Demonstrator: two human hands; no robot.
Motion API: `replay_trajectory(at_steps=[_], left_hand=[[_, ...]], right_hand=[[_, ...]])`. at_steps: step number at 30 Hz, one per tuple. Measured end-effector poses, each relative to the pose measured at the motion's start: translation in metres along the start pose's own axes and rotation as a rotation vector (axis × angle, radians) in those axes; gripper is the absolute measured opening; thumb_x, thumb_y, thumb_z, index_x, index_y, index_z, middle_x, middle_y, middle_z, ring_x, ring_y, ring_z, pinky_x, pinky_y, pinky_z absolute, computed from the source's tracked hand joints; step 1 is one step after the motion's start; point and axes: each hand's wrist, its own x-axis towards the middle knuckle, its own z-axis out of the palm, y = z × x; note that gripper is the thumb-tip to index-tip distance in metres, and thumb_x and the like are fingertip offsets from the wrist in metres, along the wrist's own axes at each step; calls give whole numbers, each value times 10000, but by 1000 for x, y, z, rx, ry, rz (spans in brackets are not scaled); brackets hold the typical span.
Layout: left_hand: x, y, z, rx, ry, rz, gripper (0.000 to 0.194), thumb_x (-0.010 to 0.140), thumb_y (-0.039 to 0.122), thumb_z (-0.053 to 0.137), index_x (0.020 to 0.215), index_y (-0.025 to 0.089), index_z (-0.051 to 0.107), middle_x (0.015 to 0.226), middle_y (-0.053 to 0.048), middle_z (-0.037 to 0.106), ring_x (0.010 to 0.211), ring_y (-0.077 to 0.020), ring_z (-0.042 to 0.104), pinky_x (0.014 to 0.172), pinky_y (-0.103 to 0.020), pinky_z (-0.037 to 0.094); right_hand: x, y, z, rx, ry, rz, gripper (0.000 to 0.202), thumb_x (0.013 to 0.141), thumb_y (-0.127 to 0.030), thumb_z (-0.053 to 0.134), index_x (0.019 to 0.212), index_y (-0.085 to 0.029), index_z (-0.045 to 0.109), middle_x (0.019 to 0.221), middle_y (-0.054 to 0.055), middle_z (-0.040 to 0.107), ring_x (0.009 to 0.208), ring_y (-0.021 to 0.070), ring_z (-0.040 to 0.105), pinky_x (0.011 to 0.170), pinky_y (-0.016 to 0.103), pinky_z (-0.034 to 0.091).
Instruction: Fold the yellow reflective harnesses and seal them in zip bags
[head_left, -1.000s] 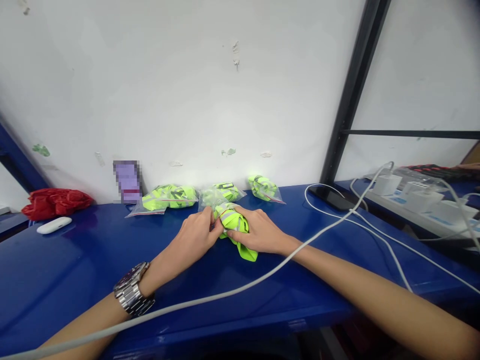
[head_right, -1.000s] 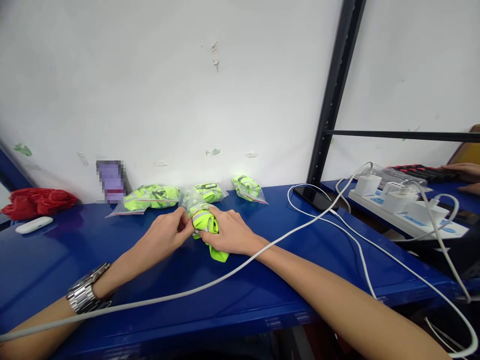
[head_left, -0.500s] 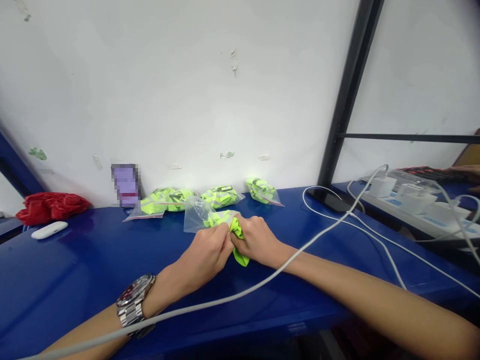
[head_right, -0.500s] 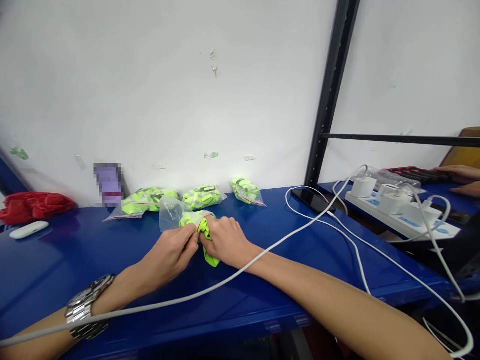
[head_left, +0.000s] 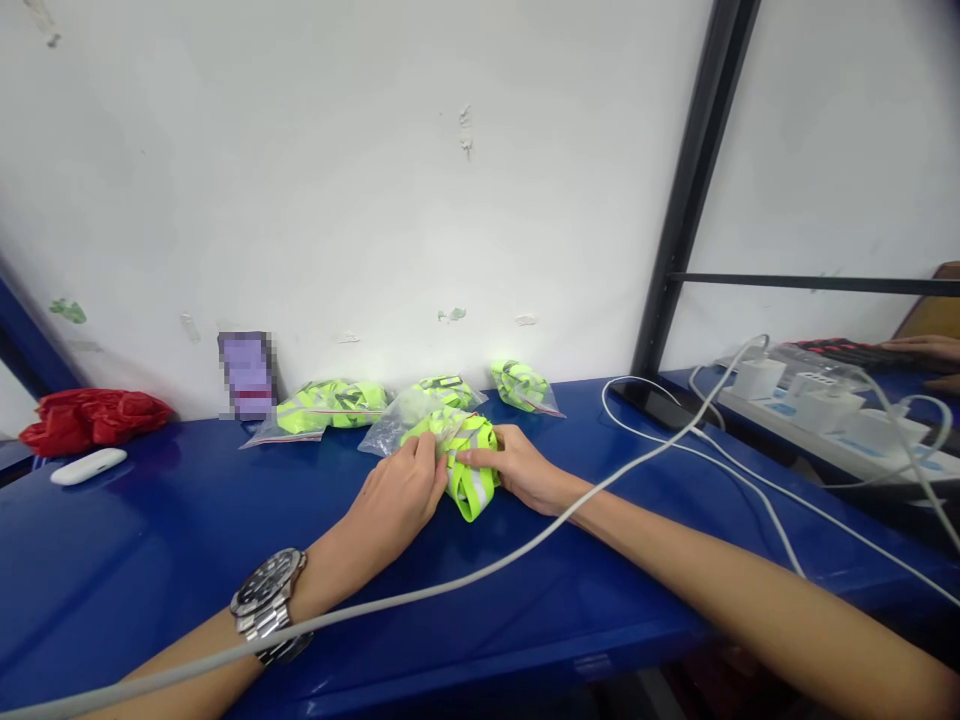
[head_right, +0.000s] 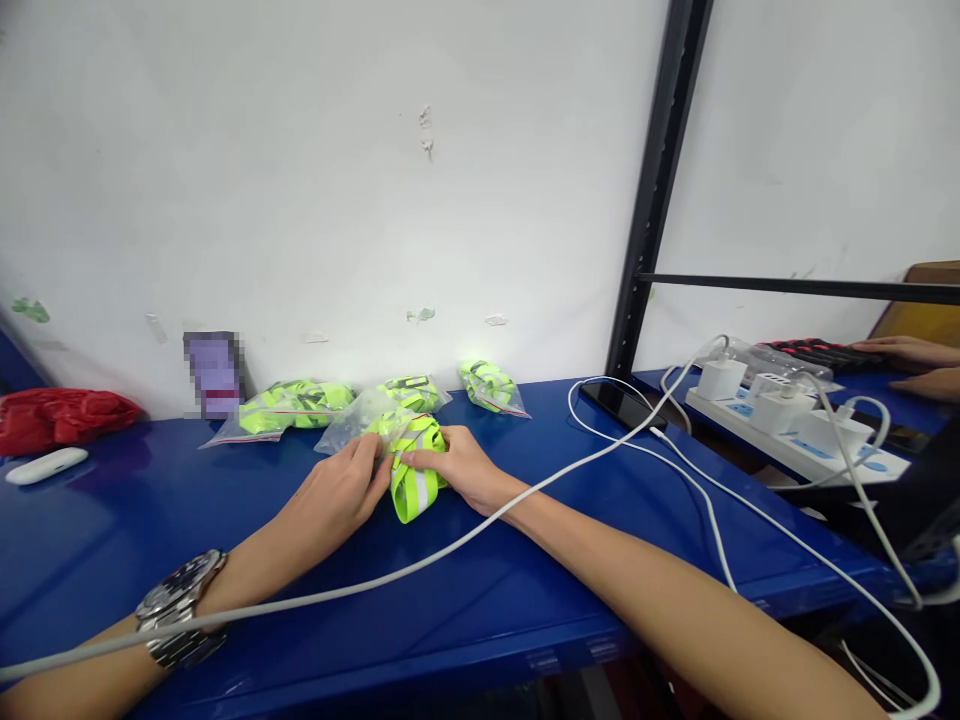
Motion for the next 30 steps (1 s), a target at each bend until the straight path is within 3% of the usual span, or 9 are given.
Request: replay_trajectory(at_steps=[3, 7, 14, 17, 19, 22, 24, 27, 30], left_hand=[[2, -6, 1, 13, -38, 121, 193, 950, 139, 286, 880, 152, 466, 794, -77, 562, 649, -208, 571, 552, -307, 419], [1, -9, -5, -38, -79, 333, 211, 923, 81, 301, 849, 157, 483, 785, -65, 541, 646, -194, 523, 564, -300, 418], [-8, 16, -16, -53, -126, 361, 194, 899, 64, 350, 1000, 137, 498, 856, -80, 575, 673, -193, 534, 612, -316, 447], [-8, 17, -17, -107, -92, 350, 216, 949, 110, 301, 1030, 141, 499, 853, -72, 582, 670, -191, 546, 607, -316, 443], [-6, 8, -20, -139, -63, 344, 217, 989, 273, 337, 996, 145, 511, 831, -67, 585, 666, -192, 557, 599, -312, 443], [0, -13, -25, -87, 62, 354, 485, 855, 589, 526, 1034, 138, 527, 917, -116, 601, 805, -258, 592, 695, -381, 479], [5, -25, -26, 3, 173, 346, 743, 706, 666, 650, 1186, 124, 488, 1102, -198, 572, 1018, -367, 552, 846, -512, 448], [6, -31, -20, -16, 152, 307, 1018, 598, 591, 761, 1372, 104, 313, 1326, -270, 449, 1216, -438, 444, 964, -570, 383], [4, -25, -11, -159, 11, 245, 979, 604, 402, 751, 1392, 129, 237, 1325, -231, 479, 1180, -382, 522, 909, -482, 467]], right_hand=[[-1, 3, 1, -59, -23, -22, 428, 644, -393, 799, 935, -120, 644, 851, 50, 677, 753, 179, 621, 718, 303, 495], [-2, 10, 4, -367, 119, -162, 309, 745, -369, 700, 914, -118, 641, 843, 43, 671, 762, 189, 594, 673, 274, 472], [-2, 9, 3, -729, 230, -315, 44, 727, -160, 556, 713, -128, 583, 648, -14, 566, 619, 133, 498, 554, 225, 365], [1, 1, -3, -646, 147, -265, 75, 709, -172, 592, 747, -112, 614, 694, 1, 604, 639, 135, 514, 585, 235, 408], [2, -5, -7, -519, 114, -231, 177, 713, -253, 661, 799, -100, 636, 728, 19, 630, 645, 137, 535, 597, 244, 444], [2, -13, -11, -337, 119, -160, 340, 733, -431, 702, 783, -102, 636, 643, 18, 612, 527, 118, 531, 486, 231, 447], [-1, -16, -11, -257, 97, -99, 408, 730, -508, 702, 729, -108, 622, 561, 4, 577, 431, 105, 501, 380, 214, 402], [-5, -18, -10, -155, -5, -19, 436, 693, -527, 738, 706, -106, 620, 542, -6, 564, 402, 92, 490, 338, 197, 380], [-9, -19, -11, -53, -205, 123, 422, 676, -480, 773, 775, -91, 644, 604, 3, 593, 463, 89, 530, 410, 199, 437]])
